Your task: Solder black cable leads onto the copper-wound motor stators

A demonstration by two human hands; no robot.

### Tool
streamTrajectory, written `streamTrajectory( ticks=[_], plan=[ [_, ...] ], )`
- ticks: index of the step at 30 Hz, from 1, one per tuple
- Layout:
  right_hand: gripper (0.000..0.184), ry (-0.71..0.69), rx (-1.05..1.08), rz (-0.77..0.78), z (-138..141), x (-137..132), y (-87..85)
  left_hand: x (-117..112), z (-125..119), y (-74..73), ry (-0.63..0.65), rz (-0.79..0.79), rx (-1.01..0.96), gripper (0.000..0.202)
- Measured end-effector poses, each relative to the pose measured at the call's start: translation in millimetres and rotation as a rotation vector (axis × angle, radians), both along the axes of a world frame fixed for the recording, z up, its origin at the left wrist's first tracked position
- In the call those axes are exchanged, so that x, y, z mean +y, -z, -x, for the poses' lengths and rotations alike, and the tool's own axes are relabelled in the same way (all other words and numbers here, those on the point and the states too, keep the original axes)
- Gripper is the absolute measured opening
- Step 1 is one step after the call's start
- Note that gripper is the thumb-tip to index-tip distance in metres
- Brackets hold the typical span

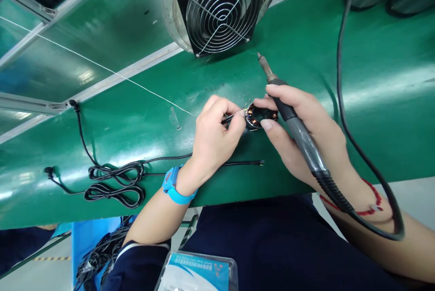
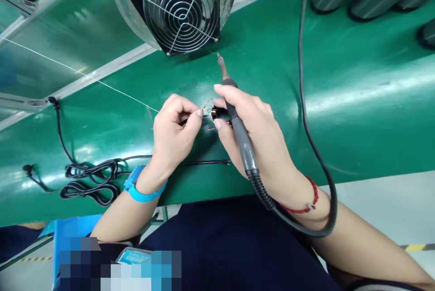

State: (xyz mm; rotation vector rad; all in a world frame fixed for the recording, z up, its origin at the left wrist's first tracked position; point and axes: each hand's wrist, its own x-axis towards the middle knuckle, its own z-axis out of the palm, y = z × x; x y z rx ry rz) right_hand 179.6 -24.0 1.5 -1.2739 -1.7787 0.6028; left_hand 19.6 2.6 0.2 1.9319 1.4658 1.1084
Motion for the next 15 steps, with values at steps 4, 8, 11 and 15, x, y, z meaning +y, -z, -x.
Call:
streamTrajectory(
  ticks=[4, 8, 11, 15],
  plan=[
    [0.042, 0.022, 0.008, -0.019, 2, 1, -2.0, 0, 0, 0.8, 0.008, -0.024, -0.009, 0.022],
    [0.043, 0.088, -0.005, -0.047, 5, 3, 0.0, -1, 1, -0.1, 0.002, 0.016, -0.016, 0.021],
    [0.044, 0.079, -0.020, -0.046, 8, 5, 4.6, -4, 4, -1.9, 0.029, 0.035, -0.021, 0.017],
    [0.045, 0.043, -0.030, -0.048, 11, 6, 8.2, -7, 8, -2.2, 0.094, -0.047, -0.011, 0.014]
  ],
)
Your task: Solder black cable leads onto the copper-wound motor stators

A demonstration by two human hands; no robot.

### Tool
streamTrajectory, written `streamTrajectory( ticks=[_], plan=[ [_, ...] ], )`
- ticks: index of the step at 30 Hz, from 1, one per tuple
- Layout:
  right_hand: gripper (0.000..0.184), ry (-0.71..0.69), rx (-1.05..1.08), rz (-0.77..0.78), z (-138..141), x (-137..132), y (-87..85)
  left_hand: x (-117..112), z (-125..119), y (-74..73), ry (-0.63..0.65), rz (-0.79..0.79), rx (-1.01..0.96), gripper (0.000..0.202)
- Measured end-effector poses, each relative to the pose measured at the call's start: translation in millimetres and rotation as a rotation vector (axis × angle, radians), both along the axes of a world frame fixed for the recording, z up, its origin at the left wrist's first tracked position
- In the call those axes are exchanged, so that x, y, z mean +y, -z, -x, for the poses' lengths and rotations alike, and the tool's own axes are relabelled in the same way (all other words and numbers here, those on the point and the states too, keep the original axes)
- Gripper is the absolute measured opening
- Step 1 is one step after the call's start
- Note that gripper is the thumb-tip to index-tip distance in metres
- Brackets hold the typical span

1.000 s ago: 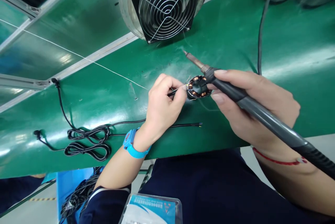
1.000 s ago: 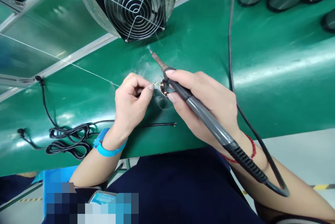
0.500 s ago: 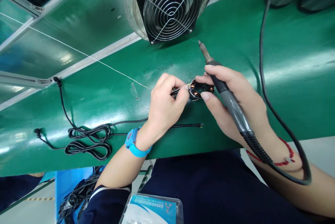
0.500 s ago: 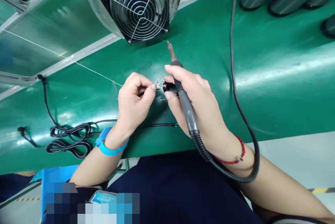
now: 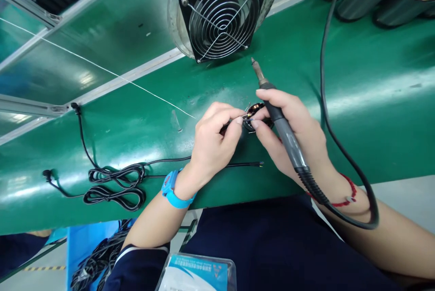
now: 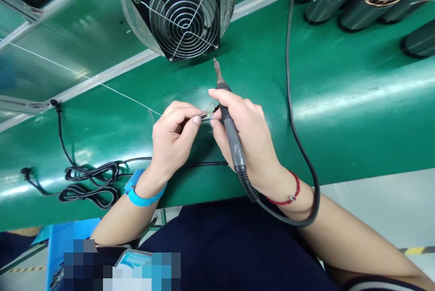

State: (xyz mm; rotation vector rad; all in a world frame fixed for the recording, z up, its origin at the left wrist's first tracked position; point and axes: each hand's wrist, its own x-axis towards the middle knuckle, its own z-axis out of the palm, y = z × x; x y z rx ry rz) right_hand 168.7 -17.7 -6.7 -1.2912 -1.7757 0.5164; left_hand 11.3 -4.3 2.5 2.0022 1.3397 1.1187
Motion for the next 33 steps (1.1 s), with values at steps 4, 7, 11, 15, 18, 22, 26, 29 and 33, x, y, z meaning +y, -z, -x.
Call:
streamTrajectory(
  ticks=[4, 7, 11, 15, 18, 22, 26, 29, 33],
  plan=[
    [0.046, -0.011, 0.000, -0.063, 1, 1, -1.7, -2, 3, 3.8, 0.048, -0.121, 0.090, 0.015],
    [0.046, -0.004, 0.009, -0.086, 2, 1, -4.0, -2, 4, 7.5, 0.068, -0.202, 0.183, 0.017],
    [0.042, 0.006, 0.057, -0.081, 4, 2, -4.1, -2, 4, 9.0, 0.089, -0.245, 0.180, 0.015],
    [0.040, 0.010, 0.090, -0.030, 0, 2, -1.2, -1, 3, 6.6, 0.099, -0.227, 0.144, 0.010],
    [0.042, -0.039, 0.064, -0.006, -8, -1, 0.2, 1, 3, 5.5, 0.082, -0.163, 0.103, 0.015],
    [0.042, -0.155, -0.065, -0.040, -14, -2, 1.3, 4, 4, 5.4, 0.025, -0.018, 0.068, 0.019],
    [0.035, -0.042, -0.143, -0.046, -9, 6, 5.2, 6, 6, 3.4, -0.022, 0.131, 0.003, 0.018],
    [0.037, 0.007, -0.137, -0.036, -6, 11, 9.0, 7, 6, 1.1, -0.033, 0.225, -0.072, 0.016],
    [0.045, -0.037, -0.119, -0.092, -9, 6, 9.5, 6, 4, -0.4, -0.016, 0.251, -0.140, 0.015]
  ],
)
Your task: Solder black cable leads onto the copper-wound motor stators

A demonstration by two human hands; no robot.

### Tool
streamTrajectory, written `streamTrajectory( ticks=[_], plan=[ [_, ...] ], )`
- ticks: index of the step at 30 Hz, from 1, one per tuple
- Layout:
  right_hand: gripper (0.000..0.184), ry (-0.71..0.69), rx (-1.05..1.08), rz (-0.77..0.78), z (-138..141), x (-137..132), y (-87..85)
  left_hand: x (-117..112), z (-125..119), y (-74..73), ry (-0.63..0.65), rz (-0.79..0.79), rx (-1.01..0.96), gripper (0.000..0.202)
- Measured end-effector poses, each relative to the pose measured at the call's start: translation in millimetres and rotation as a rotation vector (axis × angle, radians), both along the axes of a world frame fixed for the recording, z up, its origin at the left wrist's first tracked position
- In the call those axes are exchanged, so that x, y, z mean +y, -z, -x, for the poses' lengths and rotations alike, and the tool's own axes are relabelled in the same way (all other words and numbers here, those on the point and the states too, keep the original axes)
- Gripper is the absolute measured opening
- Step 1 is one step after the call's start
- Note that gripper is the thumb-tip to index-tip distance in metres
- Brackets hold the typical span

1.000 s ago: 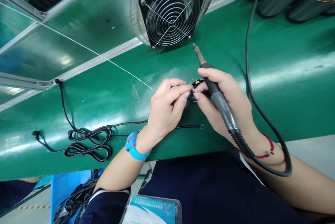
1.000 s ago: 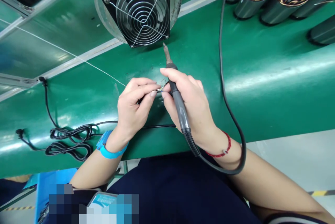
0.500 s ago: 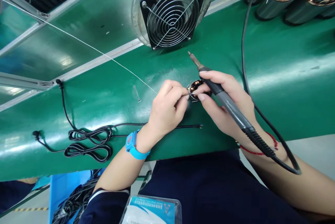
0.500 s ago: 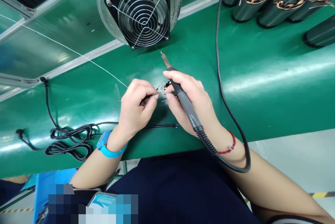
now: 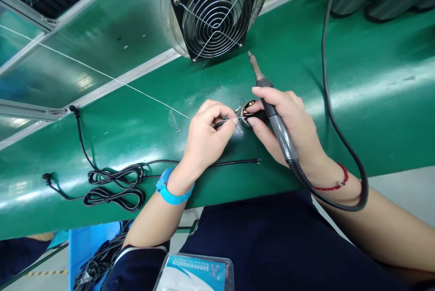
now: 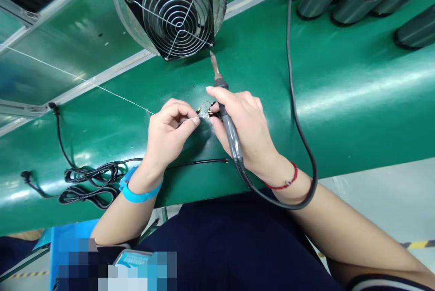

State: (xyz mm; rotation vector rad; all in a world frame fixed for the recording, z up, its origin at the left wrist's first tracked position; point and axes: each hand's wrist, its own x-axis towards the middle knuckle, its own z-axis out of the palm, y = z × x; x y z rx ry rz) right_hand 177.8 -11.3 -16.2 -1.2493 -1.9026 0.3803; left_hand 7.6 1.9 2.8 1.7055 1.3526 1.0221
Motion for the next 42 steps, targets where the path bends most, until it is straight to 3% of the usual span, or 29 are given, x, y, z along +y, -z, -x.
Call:
streamTrajectory(
  ticks=[7, 13, 19, 31, 42],
  plan=[
    [0.043, 0.081, 0.281, -0.157, -11, -25, -2.6, -3, -6, 0.4, 0.003, -0.141, 0.072, 0.016],
    [0.028, 0.017, 0.251, -0.356, -22, -31, 2.3, -2, -9, 1.9, -0.002, -0.249, 0.141, 0.016],
    [0.010, -0.137, 0.277, -0.343, -22, -31, -5.7, -2, -9, 2.1, -0.022, -0.258, 0.184, 0.016],
    [0.005, -0.111, 0.201, -0.231, -23, -36, -7.7, -1, -9, 4.9, 0.003, -0.262, 0.221, 0.017],
    [0.009, -0.111, 0.244, -0.374, -19, -28, -4.5, -2, -10, 2.3, -0.021, -0.221, 0.234, 0.017]
  ],
)
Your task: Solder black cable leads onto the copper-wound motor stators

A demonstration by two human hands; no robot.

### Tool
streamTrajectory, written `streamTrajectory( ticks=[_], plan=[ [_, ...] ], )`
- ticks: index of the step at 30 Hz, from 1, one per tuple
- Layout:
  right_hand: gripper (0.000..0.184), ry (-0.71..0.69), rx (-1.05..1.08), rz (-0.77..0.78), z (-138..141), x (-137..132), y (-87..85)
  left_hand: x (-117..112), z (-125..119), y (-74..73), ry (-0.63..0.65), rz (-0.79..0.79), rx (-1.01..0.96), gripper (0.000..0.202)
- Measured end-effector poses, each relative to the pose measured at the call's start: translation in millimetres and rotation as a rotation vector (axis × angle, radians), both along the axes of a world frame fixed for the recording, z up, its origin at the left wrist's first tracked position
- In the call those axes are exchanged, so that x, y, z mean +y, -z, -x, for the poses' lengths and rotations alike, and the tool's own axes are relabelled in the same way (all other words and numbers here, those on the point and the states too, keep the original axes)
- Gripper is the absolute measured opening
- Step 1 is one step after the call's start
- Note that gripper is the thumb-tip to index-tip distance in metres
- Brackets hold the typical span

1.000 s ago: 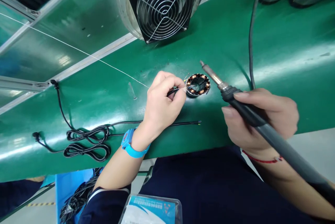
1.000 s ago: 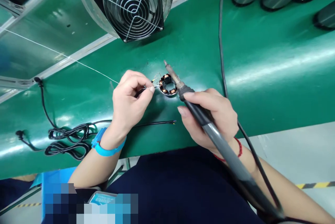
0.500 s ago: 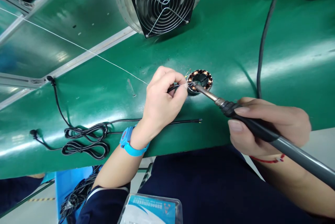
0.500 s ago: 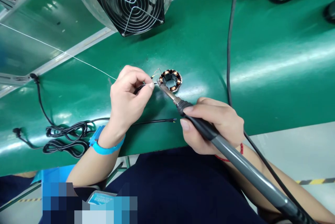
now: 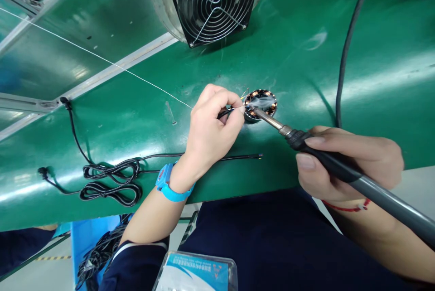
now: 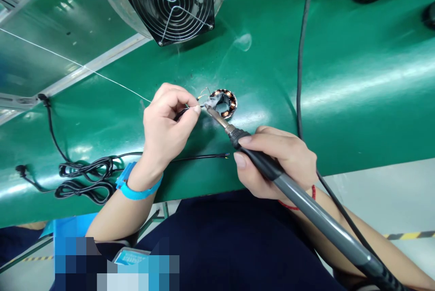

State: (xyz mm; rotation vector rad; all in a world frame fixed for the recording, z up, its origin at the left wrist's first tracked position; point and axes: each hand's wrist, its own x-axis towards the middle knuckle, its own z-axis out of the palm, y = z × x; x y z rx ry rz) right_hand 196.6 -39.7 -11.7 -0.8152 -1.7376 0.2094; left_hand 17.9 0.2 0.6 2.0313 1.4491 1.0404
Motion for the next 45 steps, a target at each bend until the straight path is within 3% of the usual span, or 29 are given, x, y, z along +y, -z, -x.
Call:
streamTrajectory(
  ticks=[8, 14, 19, 22, 26, 36, 40, 45],
  plan=[
    [0.040, 0.055, 0.017, 0.020, -6, -2, 11.2, 1, 0, 0.0, 0.025, -0.013, -0.036, 0.016],
    [0.056, 0.061, 0.049, 0.208, 0, -4, 10.4, 1, 1, -1.1, 0.028, -0.006, -0.020, 0.016],
    [0.044, 0.117, -0.059, 0.335, 1, 9, -9.6, 0, 0, -2.5, 0.020, 0.000, -0.012, 0.015],
    [0.047, 0.076, -0.178, 0.402, 0, 22, -16.9, 0, 0, -3.0, 0.017, 0.000, -0.026, 0.015],
    [0.054, -0.013, -0.193, 0.437, 5, 33, -11.4, 0, 1, -3.0, 0.017, 0.013, -0.025, 0.015],
    [0.047, -0.009, -0.174, 0.443, 10, 36, -0.1, 1, -1, 1.8, 0.102, -0.039, 0.003, 0.011],
    [0.051, 0.020, -0.192, 0.423, 6, 35, -0.7, 3, 9, 4.4, 0.119, 0.162, -0.130, 0.025],
    [0.059, -0.051, -0.212, 0.467, 8, 39, -2.3, 12, 24, -1.1, 0.203, 0.797, -0.430, 0.012]
  ],
)
